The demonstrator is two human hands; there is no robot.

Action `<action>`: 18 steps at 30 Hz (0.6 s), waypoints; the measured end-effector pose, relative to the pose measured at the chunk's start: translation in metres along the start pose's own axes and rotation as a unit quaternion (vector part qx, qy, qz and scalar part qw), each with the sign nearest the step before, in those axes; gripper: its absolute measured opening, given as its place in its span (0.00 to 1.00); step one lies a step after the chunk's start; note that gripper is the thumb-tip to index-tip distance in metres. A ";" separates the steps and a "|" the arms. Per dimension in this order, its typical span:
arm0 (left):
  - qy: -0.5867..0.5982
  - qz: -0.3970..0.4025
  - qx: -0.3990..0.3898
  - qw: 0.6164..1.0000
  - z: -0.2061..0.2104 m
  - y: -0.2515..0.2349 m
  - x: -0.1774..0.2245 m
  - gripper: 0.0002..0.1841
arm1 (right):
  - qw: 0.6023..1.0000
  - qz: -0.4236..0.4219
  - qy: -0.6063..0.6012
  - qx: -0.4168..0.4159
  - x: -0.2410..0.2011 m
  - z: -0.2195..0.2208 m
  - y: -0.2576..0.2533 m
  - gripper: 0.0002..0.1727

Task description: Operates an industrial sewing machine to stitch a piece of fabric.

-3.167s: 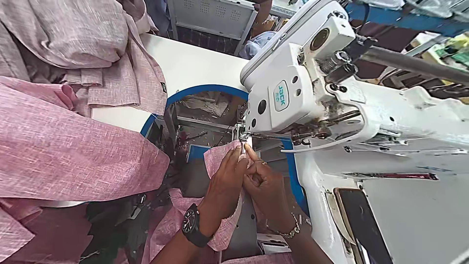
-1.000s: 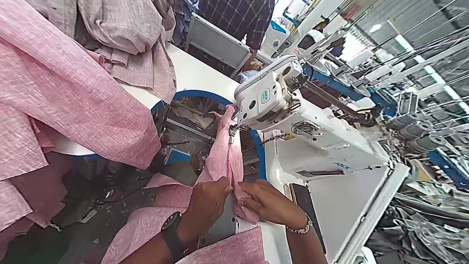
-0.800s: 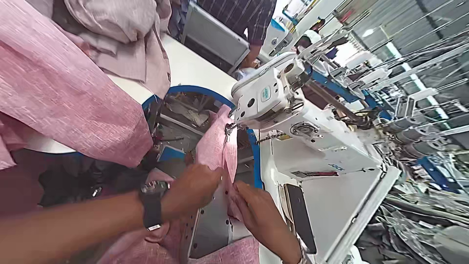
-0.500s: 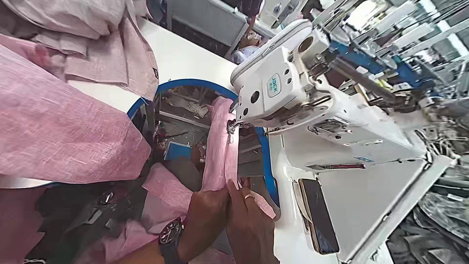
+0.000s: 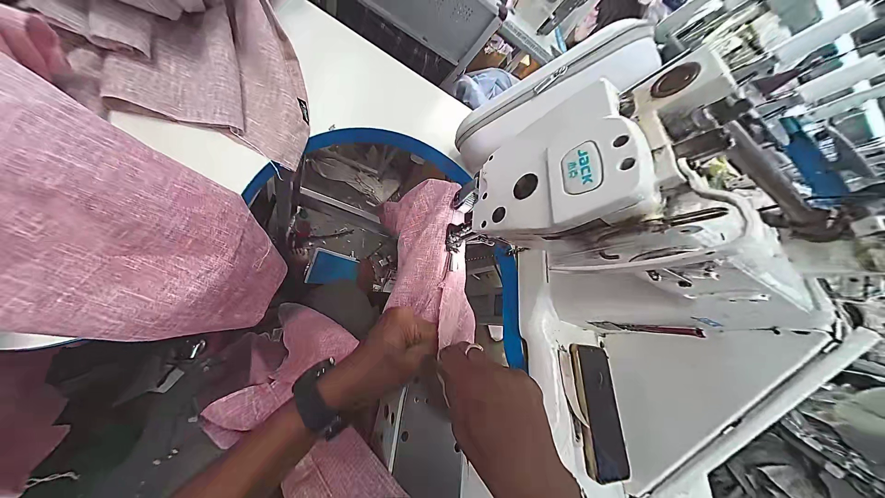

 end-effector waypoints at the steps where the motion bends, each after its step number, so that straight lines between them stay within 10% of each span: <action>1: 0.052 0.008 -0.028 0.998 -0.006 -0.006 -0.005 0.19 | 1.000 -0.016 0.017 0.000 -0.001 0.001 -0.004 0.04; 6: 0.128 0.015 -0.052 0.990 -0.017 -0.027 -0.016 0.19 | 0.997 -0.033 0.009 -0.066 0.001 0.001 -0.024 0.02; 10: 0.131 -0.008 0.074 0.989 -0.013 -0.029 -0.013 0.15 | 0.994 0.006 -0.055 -0.097 0.011 0.009 -0.034 0.08; 18: -0.263 -0.046 0.175 0.948 -0.047 0.082 -0.004 0.16 | 0.980 0.133 -0.009 -0.147 0.081 0.022 0.062 0.07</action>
Point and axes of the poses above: each hand's wrist, its own y-axis away from the middle knuckle, its own z-axis out of the palm, x = y × z, the point moved 4 cm from there along -y, towards the middle knuckle, and after that the axes turned 7 degrees about -x, right-handed, at the moved point
